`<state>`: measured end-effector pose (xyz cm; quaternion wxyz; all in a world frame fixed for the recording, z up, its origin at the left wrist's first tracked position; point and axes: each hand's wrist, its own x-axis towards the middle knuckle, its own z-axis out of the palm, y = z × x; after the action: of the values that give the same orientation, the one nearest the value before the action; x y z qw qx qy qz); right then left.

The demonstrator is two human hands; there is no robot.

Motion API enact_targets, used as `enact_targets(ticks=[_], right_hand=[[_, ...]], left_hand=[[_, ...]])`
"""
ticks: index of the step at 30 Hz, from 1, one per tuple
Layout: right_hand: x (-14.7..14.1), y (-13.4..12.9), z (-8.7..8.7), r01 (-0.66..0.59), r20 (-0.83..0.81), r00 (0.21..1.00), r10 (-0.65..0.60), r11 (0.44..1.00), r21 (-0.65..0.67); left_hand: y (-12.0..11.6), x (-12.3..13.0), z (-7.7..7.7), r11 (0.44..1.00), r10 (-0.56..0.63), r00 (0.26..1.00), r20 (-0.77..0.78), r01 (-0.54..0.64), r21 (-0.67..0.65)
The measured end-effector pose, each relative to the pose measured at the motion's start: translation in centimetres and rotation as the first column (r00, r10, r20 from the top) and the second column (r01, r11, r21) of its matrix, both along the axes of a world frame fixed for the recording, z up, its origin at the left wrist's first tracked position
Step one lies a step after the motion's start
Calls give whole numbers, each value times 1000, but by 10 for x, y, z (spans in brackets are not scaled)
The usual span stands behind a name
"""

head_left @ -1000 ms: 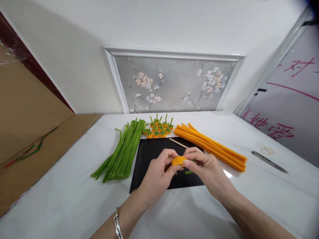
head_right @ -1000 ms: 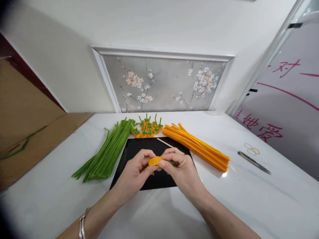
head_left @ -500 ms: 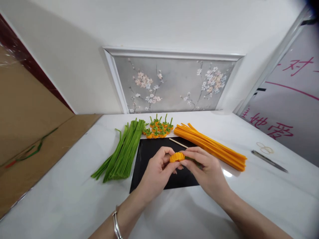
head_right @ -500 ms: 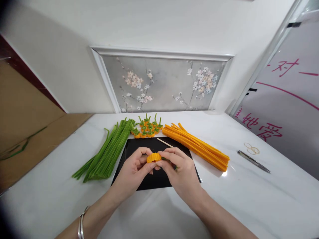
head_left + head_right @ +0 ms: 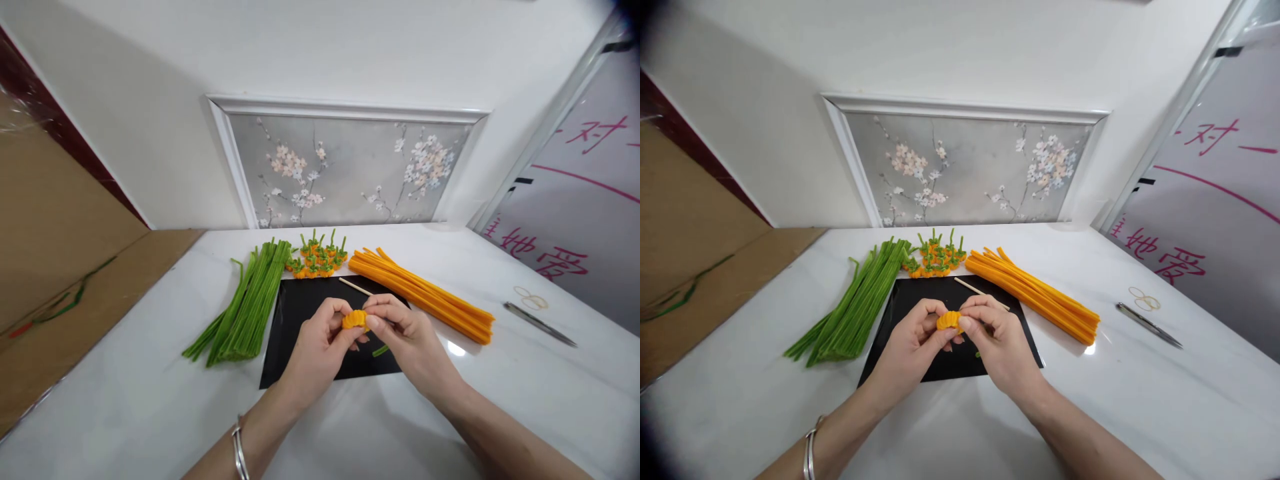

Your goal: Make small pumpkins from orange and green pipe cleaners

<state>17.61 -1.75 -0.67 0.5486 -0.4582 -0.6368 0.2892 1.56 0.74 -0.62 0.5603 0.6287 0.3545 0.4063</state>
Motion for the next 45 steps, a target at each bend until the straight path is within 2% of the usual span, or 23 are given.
enact_targets(ticks=[5,9,18,20,24,27,30,34,38,45], right_hand=[[-2,-1,-4,151,132,975,-181,966,208],[-6,-2,-5,168,165,958,-234,926,338],[-8,-3,-3,128,87,986,-143,979,162],[-6,-2,-3,111,78,989,-123,984,141],[2,1,-4,107,127,985,-118,990,94],[11,4,-4,127,235,961,-147,987,99],[15,4,-3,111,338,930,-146,987,120],[13,0,-2,57,404,905,-132,980,192],[12,-2,-2,22,432,893,-126,971,237],[18,-1,-1,51,443,885,-143,975,214]], left_hand=[[-1,2,9,999,23,997,71,-19,-49],[-2,1,11,999,38,995,97,-36,-29],[-1,0,0,993,47,999,26,-49,109],[-1,0,1,995,44,998,36,-47,83],[2,0,6,997,23,995,93,-15,-79],[4,-4,9,990,-12,995,104,26,-136],[3,-6,13,993,-42,998,56,48,-111],[-1,-6,15,998,6,994,-109,0,59],[-2,-6,15,978,87,978,-189,-47,205],[-6,-8,12,990,-44,980,-193,69,122]])
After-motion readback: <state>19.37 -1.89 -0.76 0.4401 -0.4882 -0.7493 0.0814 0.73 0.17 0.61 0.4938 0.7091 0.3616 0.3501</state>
